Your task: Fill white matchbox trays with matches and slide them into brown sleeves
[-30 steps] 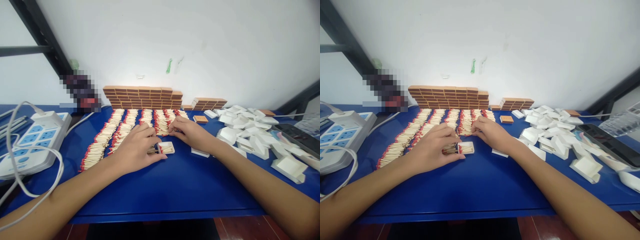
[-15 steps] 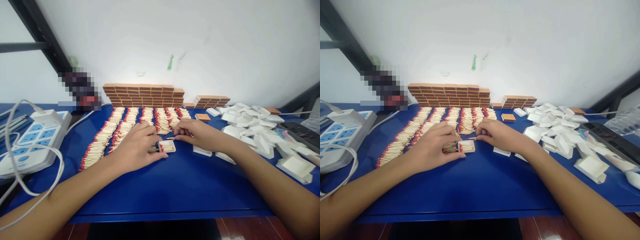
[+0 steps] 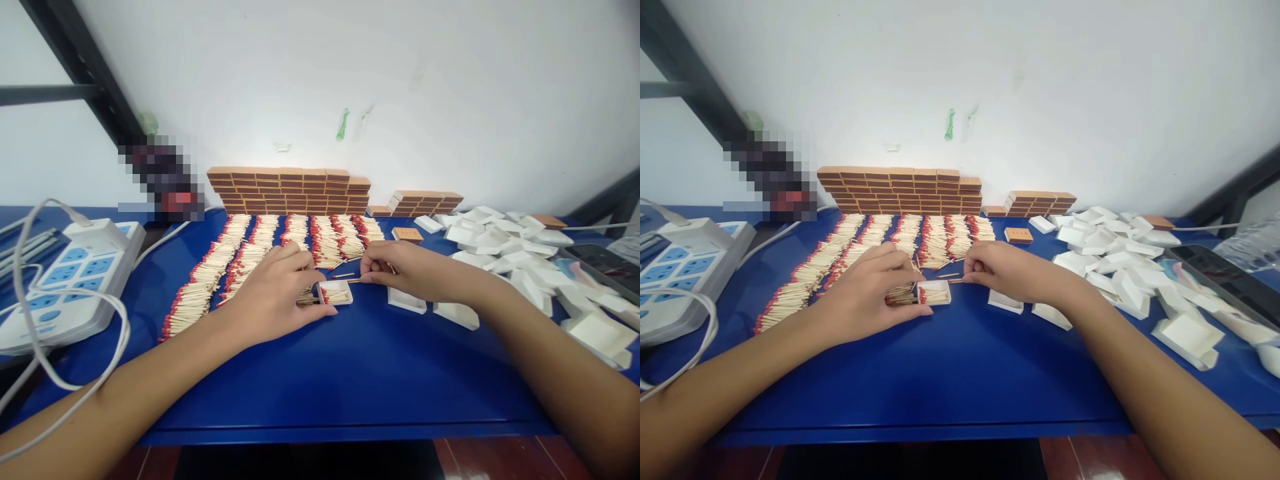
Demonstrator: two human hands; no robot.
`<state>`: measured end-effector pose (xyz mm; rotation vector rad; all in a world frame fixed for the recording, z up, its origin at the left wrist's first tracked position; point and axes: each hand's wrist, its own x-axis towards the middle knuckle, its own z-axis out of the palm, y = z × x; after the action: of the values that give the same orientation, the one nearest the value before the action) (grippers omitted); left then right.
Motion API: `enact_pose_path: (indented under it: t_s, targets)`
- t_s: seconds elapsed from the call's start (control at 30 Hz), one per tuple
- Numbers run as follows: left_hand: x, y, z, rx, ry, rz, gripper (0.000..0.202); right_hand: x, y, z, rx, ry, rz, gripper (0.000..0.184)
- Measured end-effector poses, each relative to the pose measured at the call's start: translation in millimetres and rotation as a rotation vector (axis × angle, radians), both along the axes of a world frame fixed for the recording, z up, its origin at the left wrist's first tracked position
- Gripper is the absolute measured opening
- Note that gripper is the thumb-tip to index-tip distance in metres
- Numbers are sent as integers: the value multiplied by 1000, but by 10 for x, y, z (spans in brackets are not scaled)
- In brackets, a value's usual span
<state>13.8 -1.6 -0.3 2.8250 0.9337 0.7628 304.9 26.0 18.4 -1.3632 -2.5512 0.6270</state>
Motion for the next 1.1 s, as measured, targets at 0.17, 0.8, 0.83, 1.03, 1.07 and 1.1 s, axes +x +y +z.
enact_pose_path:
  t_s: [0.17,0.8,0.83,1.03,1.07,1.1]
  targets:
    - [-3,1,6,-3,11,7,35,-34,-14,5,-8,-24,15,18]
    - [11,-7,24,-16,14,20,34,-388,-302,33,133,146,89,18]
    - [12,-6,25,-17,15,21,34,-391,-298,26,148,157,81,18]
    - [19,-12,21,-19,22,8,35,-221,-110,-54,260,139,-1,15]
    - [20,-14,21,-17,23,5,35,-197,-78,-80,257,113,0,14]
    - [21,-15,20,-13,23,2,35,-181,-51,-106,244,90,8,13]
